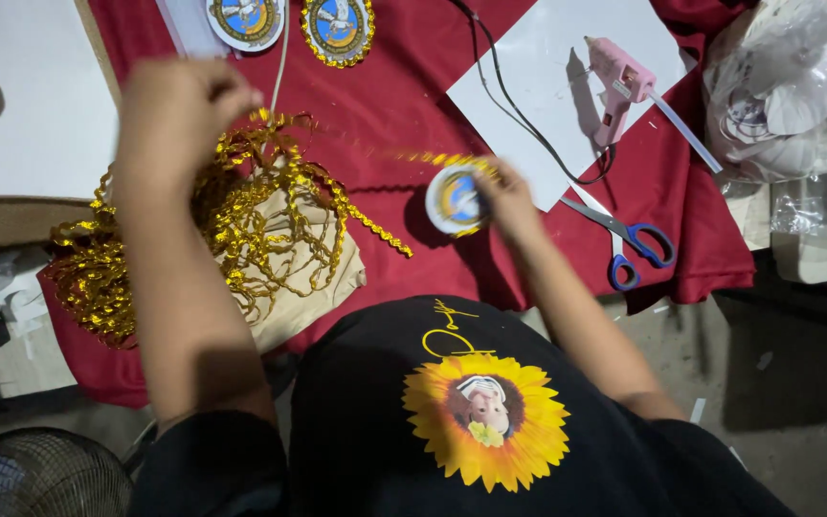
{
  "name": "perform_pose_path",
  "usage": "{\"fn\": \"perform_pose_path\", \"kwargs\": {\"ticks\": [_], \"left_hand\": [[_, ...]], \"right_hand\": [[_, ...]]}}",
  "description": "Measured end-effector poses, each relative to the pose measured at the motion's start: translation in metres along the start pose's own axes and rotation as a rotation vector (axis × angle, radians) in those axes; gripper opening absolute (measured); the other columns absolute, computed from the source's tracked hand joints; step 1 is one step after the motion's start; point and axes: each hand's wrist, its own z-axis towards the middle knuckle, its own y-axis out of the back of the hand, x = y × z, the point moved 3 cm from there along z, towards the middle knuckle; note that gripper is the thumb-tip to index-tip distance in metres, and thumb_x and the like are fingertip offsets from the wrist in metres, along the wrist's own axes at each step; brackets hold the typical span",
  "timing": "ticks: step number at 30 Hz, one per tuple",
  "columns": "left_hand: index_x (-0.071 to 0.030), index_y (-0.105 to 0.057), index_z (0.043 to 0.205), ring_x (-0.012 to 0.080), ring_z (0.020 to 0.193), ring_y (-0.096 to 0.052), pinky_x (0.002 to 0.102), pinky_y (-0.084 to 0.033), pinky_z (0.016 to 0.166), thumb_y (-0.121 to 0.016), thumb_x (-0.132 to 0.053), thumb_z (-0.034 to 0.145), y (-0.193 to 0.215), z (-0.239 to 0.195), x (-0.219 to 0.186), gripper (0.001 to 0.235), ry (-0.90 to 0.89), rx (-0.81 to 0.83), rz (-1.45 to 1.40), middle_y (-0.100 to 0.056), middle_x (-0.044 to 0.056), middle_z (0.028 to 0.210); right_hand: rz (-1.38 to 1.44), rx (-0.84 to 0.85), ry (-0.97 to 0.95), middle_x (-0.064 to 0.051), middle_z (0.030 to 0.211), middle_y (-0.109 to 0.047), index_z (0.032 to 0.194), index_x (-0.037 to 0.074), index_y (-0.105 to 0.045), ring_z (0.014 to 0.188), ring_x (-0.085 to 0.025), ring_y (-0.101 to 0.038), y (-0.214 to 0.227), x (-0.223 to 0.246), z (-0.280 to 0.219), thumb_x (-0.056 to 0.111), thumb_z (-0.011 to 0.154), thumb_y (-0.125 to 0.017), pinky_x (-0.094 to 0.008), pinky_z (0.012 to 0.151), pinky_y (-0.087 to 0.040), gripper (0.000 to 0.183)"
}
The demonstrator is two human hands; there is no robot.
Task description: The person is using a hot glue gun to apply decorative gold trim around the perimeter of printed circular badges.
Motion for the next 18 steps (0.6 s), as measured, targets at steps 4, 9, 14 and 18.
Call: {"fn": "perform_pose_path", "kwargs": {"ticks": [4,9,14,18], "left_hand": [[-0.01,-0.08,0.1,0.0327,0.084,-0.069,0.052,-0.054,0.076,-0.078,-0.034,0.089,-0.104,-0.009,0.007,0.026,0.098,0.236,0.284,-0.072,0.015,0.095],[-0.005,-0.076,0.104,0.0298,0.089,-0.073,0.041,-0.056,0.079,-0.065,-0.042,0.104,-0.225,-0.038,-0.052,0.038,0.194,0.362,-0.272,-0.076,0.018,0.098],[-0.004,-0.069,0.112,0.023,0.098,-0.073,0.036,-0.058,0.084,-0.068,-0.026,0.098,-0.32,-0.054,-0.021,0.026,0.425,0.344,-0.949,-0.077,0.014,0.106],[-0.006,-0.065,0.104,0.0248,0.101,-0.072,0.043,-0.062,0.097,-0.065,-0.022,0.099,-0.323,-0.055,0.009,0.017,0.701,0.389,-1.841,-0.074,0.011,0.106]], "right_hand": [[0.044,-0.084,-0.03,-0.002,0.1,-0.073,0.113,0.002,-0.072,0.088,-0.009,-0.067,-0.018,-0.068,0.007,0.018,0.101,-0.066,-0.024,0.083,-0.055,0.022],[0.225,-0.117,-0.089,-0.005,0.094,-0.072,0.107,-0.004,-0.074,0.081,-0.01,-0.063,-0.03,-0.067,0.006,0.024,0.108,-0.059,-0.028,0.077,-0.053,0.032],[0.146,0.004,-0.111,-0.005,0.095,-0.075,0.108,0.0,-0.073,0.081,-0.011,-0.066,-0.036,-0.038,-0.006,0.026,0.105,-0.057,-0.027,0.077,-0.055,0.03],[-0.473,-0.032,0.152,-0.012,0.092,-0.069,0.106,0.001,-0.07,0.079,-0.016,-0.059,-0.012,-0.02,-0.009,0.027,0.107,-0.064,-0.031,0.073,-0.052,0.026]]}}
